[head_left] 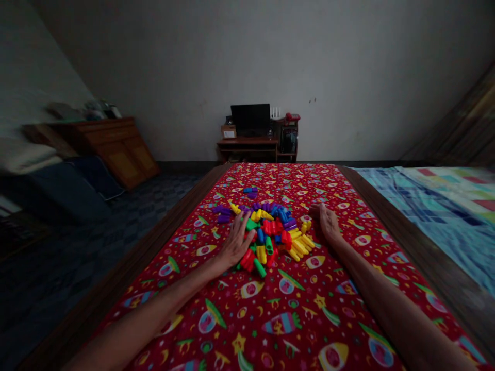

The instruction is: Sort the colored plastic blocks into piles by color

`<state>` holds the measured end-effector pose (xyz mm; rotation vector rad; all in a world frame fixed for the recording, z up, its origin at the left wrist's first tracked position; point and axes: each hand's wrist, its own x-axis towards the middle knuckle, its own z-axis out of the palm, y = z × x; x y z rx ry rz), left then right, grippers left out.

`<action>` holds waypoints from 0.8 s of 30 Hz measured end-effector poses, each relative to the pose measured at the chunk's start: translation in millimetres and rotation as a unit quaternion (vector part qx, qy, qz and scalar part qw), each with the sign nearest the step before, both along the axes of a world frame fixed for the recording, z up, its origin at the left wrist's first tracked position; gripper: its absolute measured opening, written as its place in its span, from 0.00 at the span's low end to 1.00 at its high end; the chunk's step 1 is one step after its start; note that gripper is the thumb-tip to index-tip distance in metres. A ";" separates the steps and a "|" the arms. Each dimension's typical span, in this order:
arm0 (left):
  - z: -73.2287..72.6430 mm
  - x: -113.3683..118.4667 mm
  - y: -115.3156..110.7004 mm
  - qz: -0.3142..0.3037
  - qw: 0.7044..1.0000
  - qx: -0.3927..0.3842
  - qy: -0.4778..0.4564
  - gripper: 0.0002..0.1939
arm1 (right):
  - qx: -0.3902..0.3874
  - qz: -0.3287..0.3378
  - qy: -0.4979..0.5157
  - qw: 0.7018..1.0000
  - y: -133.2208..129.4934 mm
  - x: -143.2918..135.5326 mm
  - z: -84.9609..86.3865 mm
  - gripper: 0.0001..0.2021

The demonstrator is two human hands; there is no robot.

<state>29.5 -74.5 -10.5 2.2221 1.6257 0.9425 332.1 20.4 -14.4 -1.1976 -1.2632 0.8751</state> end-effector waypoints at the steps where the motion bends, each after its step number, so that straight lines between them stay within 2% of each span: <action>1: 2.7 13.4 5.7 -0.023 1.000 0.010 0.003 0.33 | 0.000 0.001 -0.004 1.000 0.1 0.1 0.0 0.41; 4: 16.1 37.4 22.9 -0.101 0.994 0.045 0.017 0.31 | 0.007 0.008 -0.007 1.000 0.6 0.3 -0.2 0.41; 6: 28.4 31.8 39.4 -0.111 0.991 0.078 0.010 0.29 | 0.012 0.009 -0.002 1.000 1.2 0.3 -0.6 0.41; 7: 34.3 21.5 49.6 -0.087 0.992 0.095 -0.001 0.29 | 0.012 0.010 0.000 1.000 1.6 0.3 -0.9 0.42; 9: 42.0 -10.1 71.3 0.026 0.994 0.103 -0.023 0.31 | 0.012 0.011 0.002 1.000 2.7 0.3 -2.0 0.42; 11: 42.1 -44.6 89.3 0.163 0.985 0.055 -0.025 0.32 | 0.008 0.013 -0.004 1.000 4.4 0.3 -3.4 0.41; 12: 39.3 -57.9 95.4 0.212 0.977 0.007 -0.020 0.33 | 0.006 0.014 -0.010 1.000 5.4 0.3 -4.4 0.41; 13: 34.9 -66.5 99.4 0.223 0.975 -0.011 -0.021 0.34 | 0.006 0.014 -0.016 1.000 6.5 0.5 -5.5 0.42; 15: 23.3 -67.4 101.8 0.214 0.976 -0.037 -0.020 0.34 | 0.007 0.010 -0.025 1.000 8.7 1.1 -7.9 0.42; 19: 5.4 -29.6 101.6 0.110 0.993 -0.035 -0.026 0.31 | 0.008 -0.004 -0.037 0.999 11.5 3.0 -11.7 0.41; 21: 7.7 -15.5 110.2 0.051 0.998 0.001 -0.044 0.31 | 0.005 -0.005 -0.039 0.999 11.2 3.3 -11.4 0.40; 22: 12.2 -13.0 118.3 0.042 0.998 0.022 -0.048 0.31 | 0.004 -0.005 -0.038 0.999 10.6 3.2 -10.6 0.41; 24: 25.3 -15.2 141.2 0.070 0.995 0.048 -0.042 0.32 | 0.002 -0.004 -0.039 0.999 9.2 2.3 -8.1 0.41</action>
